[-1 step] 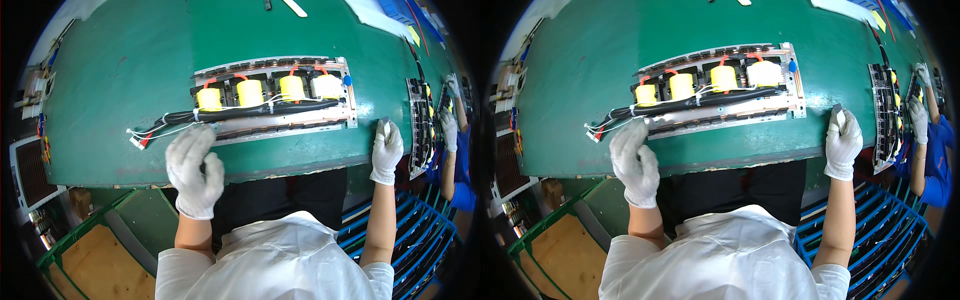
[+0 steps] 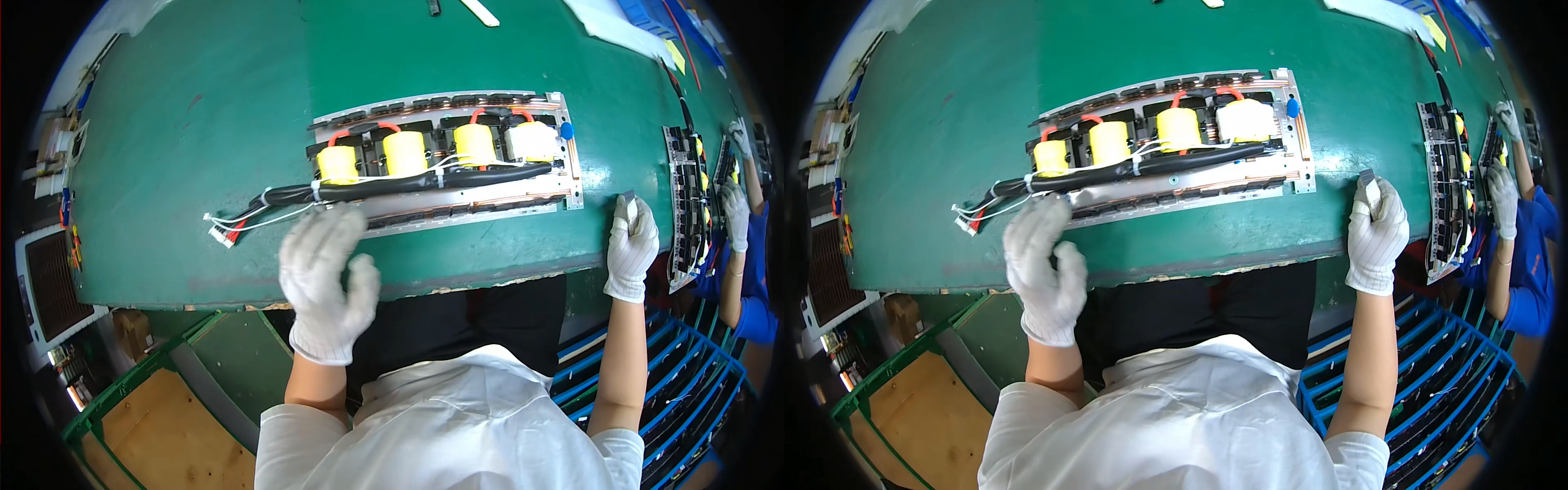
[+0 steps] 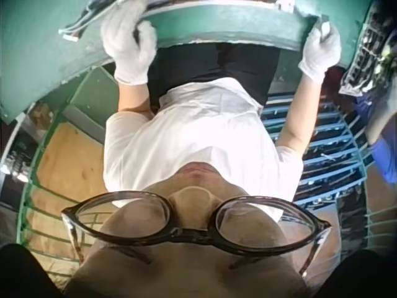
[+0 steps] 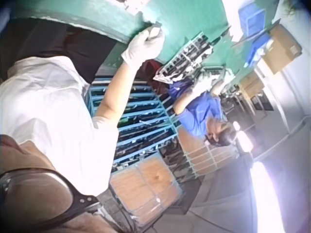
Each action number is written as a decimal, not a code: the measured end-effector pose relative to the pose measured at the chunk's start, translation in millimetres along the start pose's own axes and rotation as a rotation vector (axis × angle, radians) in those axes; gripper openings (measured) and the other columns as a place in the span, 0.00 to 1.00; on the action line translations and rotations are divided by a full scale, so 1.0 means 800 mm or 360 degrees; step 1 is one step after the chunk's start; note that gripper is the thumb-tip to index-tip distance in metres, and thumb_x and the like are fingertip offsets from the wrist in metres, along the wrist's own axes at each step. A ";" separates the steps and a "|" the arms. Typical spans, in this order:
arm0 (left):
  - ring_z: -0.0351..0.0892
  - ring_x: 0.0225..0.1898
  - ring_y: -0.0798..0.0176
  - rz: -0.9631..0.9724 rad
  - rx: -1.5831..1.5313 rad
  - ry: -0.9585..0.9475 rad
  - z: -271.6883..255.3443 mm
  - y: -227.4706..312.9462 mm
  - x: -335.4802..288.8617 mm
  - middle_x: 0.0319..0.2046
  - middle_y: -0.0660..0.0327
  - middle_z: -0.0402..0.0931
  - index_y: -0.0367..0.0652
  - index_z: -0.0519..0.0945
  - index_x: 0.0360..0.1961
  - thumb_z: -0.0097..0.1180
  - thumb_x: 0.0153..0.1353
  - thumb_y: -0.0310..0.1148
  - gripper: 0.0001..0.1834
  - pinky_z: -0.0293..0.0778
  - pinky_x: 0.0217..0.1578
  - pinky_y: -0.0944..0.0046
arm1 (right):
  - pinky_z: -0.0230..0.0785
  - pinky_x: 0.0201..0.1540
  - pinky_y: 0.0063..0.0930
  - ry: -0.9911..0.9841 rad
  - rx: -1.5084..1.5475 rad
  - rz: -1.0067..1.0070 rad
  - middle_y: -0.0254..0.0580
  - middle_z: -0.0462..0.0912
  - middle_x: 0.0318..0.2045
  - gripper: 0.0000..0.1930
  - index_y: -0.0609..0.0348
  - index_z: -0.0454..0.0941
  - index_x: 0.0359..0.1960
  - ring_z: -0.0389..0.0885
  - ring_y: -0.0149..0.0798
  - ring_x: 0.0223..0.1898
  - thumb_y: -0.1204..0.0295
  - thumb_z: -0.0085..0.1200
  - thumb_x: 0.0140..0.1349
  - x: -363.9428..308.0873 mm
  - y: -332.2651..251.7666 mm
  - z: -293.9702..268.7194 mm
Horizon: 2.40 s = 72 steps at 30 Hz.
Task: The person wipes a circuit board with a white cloth, focusing on the component side and then the solder side. They handle the board with gloved hands, turning it over to clean both surfaces on a green workbench.
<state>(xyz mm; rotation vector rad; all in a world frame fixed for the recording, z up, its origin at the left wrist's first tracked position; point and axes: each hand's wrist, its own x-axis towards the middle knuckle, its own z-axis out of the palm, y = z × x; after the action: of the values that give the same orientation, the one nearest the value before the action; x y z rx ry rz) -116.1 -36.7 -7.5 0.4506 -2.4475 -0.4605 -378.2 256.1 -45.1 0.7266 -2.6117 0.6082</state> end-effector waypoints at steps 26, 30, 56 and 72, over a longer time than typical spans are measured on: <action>0.74 0.44 0.51 -0.0760 -0.0615 0.0556 0.024 0.000 -0.026 0.39 0.50 0.75 0.35 0.76 0.41 0.43 0.61 0.29 0.12 0.67 0.50 0.54 | 0.71 0.39 0.27 -0.0172 0.0320 0.0154 0.48 0.82 0.32 0.10 0.71 0.75 0.39 0.79 0.36 0.32 0.72 0.49 0.66 -0.004 -0.004 -0.008; 0.71 0.47 0.50 -0.0517 -0.0538 0.0034 0.007 -0.008 -0.025 0.44 0.47 0.73 0.32 0.75 0.42 0.42 0.65 0.36 0.16 0.62 0.54 0.51 | 0.70 0.41 0.26 -0.0226 0.0276 0.0255 0.47 0.81 0.35 0.12 0.71 0.75 0.41 0.78 0.35 0.34 0.71 0.47 0.68 -0.006 -0.005 -0.012; 0.70 0.54 0.45 0.0224 0.0474 -0.0147 -0.068 -0.002 0.126 0.50 0.49 0.73 0.39 0.73 0.53 0.68 0.40 0.32 0.34 0.68 0.54 0.51 | 0.72 0.38 0.40 -0.0153 0.0043 -0.0130 0.53 0.81 0.36 0.12 0.65 0.75 0.41 0.80 0.55 0.34 0.70 0.53 0.60 0.004 -0.002 -0.010; 0.61 0.63 0.46 0.0672 0.0962 -0.1379 0.007 0.038 0.175 0.64 0.49 0.55 0.55 0.52 0.69 0.67 0.46 0.47 0.51 0.51 0.63 0.37 | 0.70 0.31 0.41 -0.0047 0.0120 -0.0190 0.46 0.77 0.28 0.11 0.56 0.74 0.38 0.77 0.52 0.29 0.71 0.57 0.54 0.002 0.001 -0.011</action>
<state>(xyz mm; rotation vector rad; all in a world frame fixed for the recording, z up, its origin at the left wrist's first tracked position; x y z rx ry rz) -232.2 -66.8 70.8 -0.0918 -3.3990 0.3740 -378.1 260.0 -37.0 0.9145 -2.5613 0.6681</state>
